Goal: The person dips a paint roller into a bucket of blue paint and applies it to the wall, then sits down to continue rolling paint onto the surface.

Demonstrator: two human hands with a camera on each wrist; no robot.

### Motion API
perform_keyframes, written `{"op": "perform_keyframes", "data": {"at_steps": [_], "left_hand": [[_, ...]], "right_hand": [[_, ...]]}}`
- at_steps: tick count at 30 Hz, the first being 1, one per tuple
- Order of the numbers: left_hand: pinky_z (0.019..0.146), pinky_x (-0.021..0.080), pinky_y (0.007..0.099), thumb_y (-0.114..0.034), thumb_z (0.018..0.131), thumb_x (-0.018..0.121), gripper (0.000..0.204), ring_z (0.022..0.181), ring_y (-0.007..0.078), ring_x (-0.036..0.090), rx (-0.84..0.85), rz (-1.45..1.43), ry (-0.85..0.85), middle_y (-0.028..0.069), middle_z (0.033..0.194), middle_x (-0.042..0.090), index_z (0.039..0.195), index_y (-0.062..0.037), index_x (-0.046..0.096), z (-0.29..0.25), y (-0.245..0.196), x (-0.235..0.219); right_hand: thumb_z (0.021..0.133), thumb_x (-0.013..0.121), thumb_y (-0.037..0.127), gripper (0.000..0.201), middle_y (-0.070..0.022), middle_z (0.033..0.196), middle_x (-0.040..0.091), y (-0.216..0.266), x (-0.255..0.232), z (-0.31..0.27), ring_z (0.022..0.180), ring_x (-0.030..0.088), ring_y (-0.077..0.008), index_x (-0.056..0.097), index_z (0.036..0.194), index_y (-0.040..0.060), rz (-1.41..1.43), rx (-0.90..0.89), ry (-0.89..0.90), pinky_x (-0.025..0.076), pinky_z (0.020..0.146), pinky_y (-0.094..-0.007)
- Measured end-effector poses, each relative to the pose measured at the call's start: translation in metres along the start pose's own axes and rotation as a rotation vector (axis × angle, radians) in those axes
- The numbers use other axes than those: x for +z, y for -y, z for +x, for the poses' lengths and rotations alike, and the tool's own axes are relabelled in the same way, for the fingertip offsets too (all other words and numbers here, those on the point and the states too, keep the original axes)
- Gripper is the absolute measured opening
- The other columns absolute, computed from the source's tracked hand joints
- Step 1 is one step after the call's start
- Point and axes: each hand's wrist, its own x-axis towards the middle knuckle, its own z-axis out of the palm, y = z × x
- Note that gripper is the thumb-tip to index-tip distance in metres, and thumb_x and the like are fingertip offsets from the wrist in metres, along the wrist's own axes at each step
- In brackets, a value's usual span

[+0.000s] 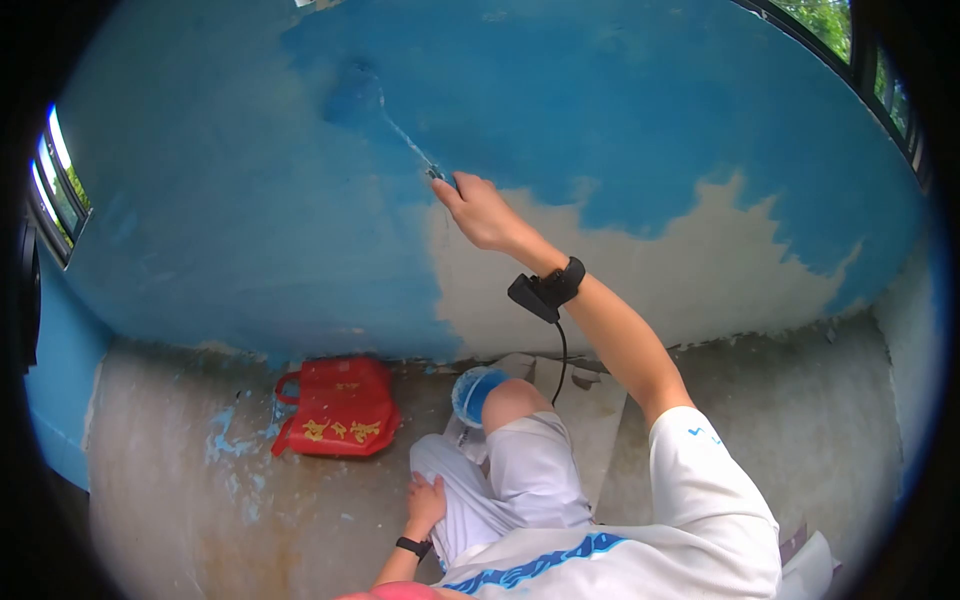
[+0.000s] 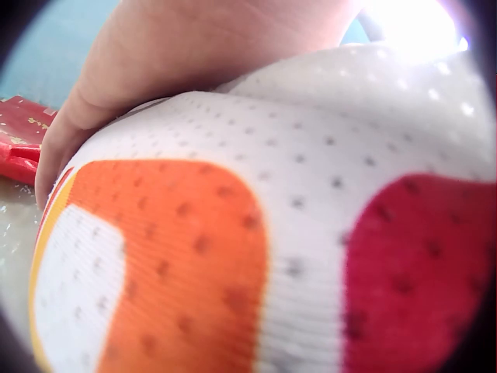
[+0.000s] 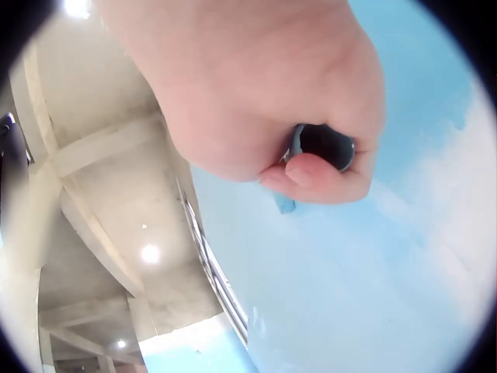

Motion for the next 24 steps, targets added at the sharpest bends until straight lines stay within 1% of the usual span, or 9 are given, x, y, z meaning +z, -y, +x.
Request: {"op": "perform_keyframes", "data": {"at_steps": [3,5,9,11,15,17,21,23,24], "left_hand": [[0.099,0.042,0.0544,-0.049,0.099,0.04,0.08,0.113,0.0535,0.053,0.002,-0.016,0.007,0.0404,0.13,0.045,0.144,0.0144,0.025,0.002,0.005,0.006],[0.1,0.042,0.0551,-0.049,0.099,0.039,0.079,0.114,0.0547,0.052,0.007,-0.021,0.018,0.0413,0.132,0.043,0.145,0.0143,0.024,0.001,0.006,0.007],[0.099,0.042,0.0548,-0.048,0.099,0.039,0.079,0.113,0.0549,0.052,0.019,-0.018,0.034,0.0418,0.131,0.043,0.145,0.0151,0.023,-0.002,0.003,-0.001],[0.099,0.042,0.0535,-0.047,0.1,0.039,0.079,0.113,0.0545,0.052,0.037,-0.037,0.033,0.0421,0.131,0.043,0.144,0.0161,0.023,-0.005,0.006,-0.003],[0.099,0.043,0.0519,-0.045,0.1,0.04,0.078,0.113,0.0539,0.052,0.052,-0.041,0.042,0.0418,0.13,0.043,0.144,0.0169,0.023,-0.004,0.012,-0.003],[0.098,0.043,0.0514,-0.044,0.1,0.04,0.077,0.112,0.0535,0.053,0.056,-0.025,0.03,0.041,0.129,0.044,0.143,0.017,0.023,-0.003,0.013,-0.003],[0.098,0.044,0.0516,-0.044,0.1,0.04,0.076,0.112,0.053,0.053,0.056,-0.045,0.024,0.0405,0.128,0.045,0.143,0.0171,0.024,0.003,0.016,0.002],[0.098,0.044,0.0516,-0.043,0.1,0.04,0.075,0.112,0.0525,0.053,0.028,-0.058,0.053,0.04,0.128,0.045,0.143,0.017,0.024,0.002,0.011,-0.002],[0.098,0.044,0.0516,-0.043,0.1,0.04,0.075,0.112,0.0525,0.053,0.034,-0.055,0.064,0.04,0.128,0.045,0.143,0.017,0.024,0.002,0.01,-0.003]], "right_hand": [[0.104,0.04,0.039,0.045,-0.0047,0.066,0.041,-0.028,0.007,-0.026,0.062,0.039,-0.0164,0.045,0.081,0.0008,0.04,0.05,-0.003,0.038,0.059,-0.0375],[0.105,0.04,0.036,0.042,-0.0039,0.067,0.039,-0.05,0.007,-0.047,0.063,0.036,-0.0152,0.044,0.082,0.0011,0.034,0.122,-0.052,0.037,0.059,-0.037],[0.104,0.042,0.034,0.039,-0.0033,0.067,0.039,-0.088,0.006,-0.097,0.063,0.036,-0.0142,0.044,0.083,0.0017,0.056,0.201,-0.097,0.036,0.058,-0.0362],[0.104,0.043,0.032,0.037,-0.0023,0.067,0.04,-0.111,0.006,-0.127,0.064,0.036,-0.0134,0.046,0.083,0.0022,0.078,0.28,-0.142,0.036,0.058,-0.035],[0.104,0.045,0.032,0.036,-0.0004,0.065,0.04,-0.154,0.004,-0.184,0.061,0.037,-0.0117,0.046,0.083,0.0029,0.037,0.344,-0.205,0.037,0.056,-0.0332],[0.103,0.047,0.033,0.036,0.0018,0.063,0.04,-0.163,0.001,-0.205,0.058,0.038,-0.01,0.047,0.084,0.0032,0.097,0.487,-0.201,0.036,0.053,-0.0318],[0.103,0.048,0.034,0.035,0.0042,0.06,0.039,-0.147,-0.003,-0.22,0.052,0.038,-0.0076,0.046,0.083,0.0052,0.108,0.512,-0.227,0.034,0.047,-0.0287],[0.104,0.048,0.035,0.035,0.0055,0.059,0.037,-0.131,-0.011,-0.225,0.048,0.035,-0.0056,0.046,0.082,0.0079,0.343,0.537,-0.184,0.03,0.043,-0.0257],[0.104,0.048,0.035,0.035,0.0055,0.059,0.037,-0.124,-0.016,-0.229,0.048,0.035,-0.0056,0.046,0.082,0.0079,0.339,0.547,-0.192,0.03,0.043,-0.0257]]}}
